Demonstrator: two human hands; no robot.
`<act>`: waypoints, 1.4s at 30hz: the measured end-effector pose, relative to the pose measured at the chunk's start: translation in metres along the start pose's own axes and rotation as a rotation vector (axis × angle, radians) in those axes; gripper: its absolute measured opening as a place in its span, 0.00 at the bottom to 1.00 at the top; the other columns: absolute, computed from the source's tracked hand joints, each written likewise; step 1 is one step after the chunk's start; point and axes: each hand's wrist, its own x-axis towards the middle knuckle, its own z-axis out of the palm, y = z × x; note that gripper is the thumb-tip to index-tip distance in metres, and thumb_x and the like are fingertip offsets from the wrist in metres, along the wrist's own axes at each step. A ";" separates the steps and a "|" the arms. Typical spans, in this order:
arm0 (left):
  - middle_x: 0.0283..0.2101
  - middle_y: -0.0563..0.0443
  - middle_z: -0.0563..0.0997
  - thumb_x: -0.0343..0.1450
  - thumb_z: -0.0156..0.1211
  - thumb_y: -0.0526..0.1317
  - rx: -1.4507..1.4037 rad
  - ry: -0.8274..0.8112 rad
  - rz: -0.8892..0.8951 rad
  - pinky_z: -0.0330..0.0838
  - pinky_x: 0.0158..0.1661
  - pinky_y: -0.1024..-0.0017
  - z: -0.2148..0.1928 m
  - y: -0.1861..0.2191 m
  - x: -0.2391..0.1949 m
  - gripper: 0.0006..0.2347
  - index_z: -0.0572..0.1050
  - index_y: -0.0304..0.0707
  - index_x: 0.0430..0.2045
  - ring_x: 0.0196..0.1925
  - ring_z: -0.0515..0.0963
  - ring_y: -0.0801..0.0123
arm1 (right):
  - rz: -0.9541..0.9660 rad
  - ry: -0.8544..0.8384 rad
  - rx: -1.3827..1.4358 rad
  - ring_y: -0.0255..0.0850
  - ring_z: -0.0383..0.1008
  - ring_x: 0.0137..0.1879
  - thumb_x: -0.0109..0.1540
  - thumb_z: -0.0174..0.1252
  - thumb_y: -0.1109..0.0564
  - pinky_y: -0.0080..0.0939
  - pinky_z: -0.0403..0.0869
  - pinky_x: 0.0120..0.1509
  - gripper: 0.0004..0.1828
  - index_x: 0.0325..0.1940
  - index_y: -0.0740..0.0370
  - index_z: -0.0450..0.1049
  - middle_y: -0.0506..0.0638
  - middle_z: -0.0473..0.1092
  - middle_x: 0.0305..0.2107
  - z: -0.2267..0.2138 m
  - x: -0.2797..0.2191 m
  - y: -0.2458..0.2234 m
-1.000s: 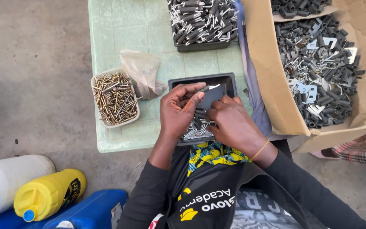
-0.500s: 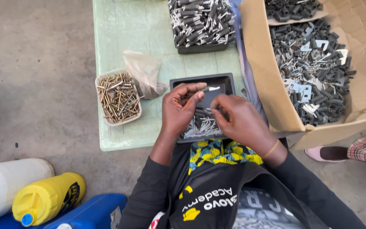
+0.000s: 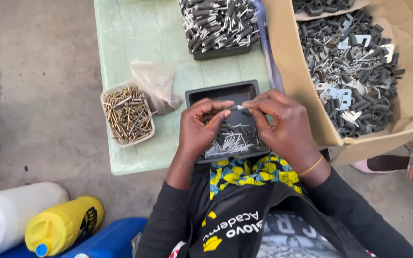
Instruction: Assembling small metal clips by inserting pins and sorting them into a tray
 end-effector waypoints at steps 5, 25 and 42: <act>0.30 0.46 0.81 0.67 0.71 0.29 0.011 -0.034 -0.012 0.82 0.37 0.80 0.002 0.008 0.000 0.08 0.84 0.30 0.39 0.34 0.82 0.76 | 0.035 0.001 0.039 0.54 0.79 0.36 0.63 0.62 0.71 0.49 0.77 0.42 0.09 0.41 0.61 0.84 0.57 0.75 0.31 0.001 0.000 0.005; 0.29 0.46 0.79 0.68 0.70 0.29 -0.030 0.012 -0.047 0.83 0.38 0.77 0.001 -0.001 0.002 0.08 0.84 0.30 0.40 0.34 0.81 0.76 | 0.130 0.005 0.169 0.57 0.82 0.39 0.63 0.65 0.69 0.49 0.80 0.42 0.07 0.43 0.63 0.83 0.59 0.78 0.29 0.007 0.005 -0.003; 0.32 0.44 0.81 0.71 0.67 0.30 -0.053 0.131 0.028 0.85 0.40 0.72 0.003 -0.010 0.003 0.09 0.82 0.29 0.44 0.37 0.85 0.69 | -0.015 -0.364 -0.327 0.54 0.70 0.49 0.49 0.70 0.58 0.55 0.68 0.50 0.06 0.27 0.53 0.80 0.49 0.72 0.35 0.023 -0.017 0.024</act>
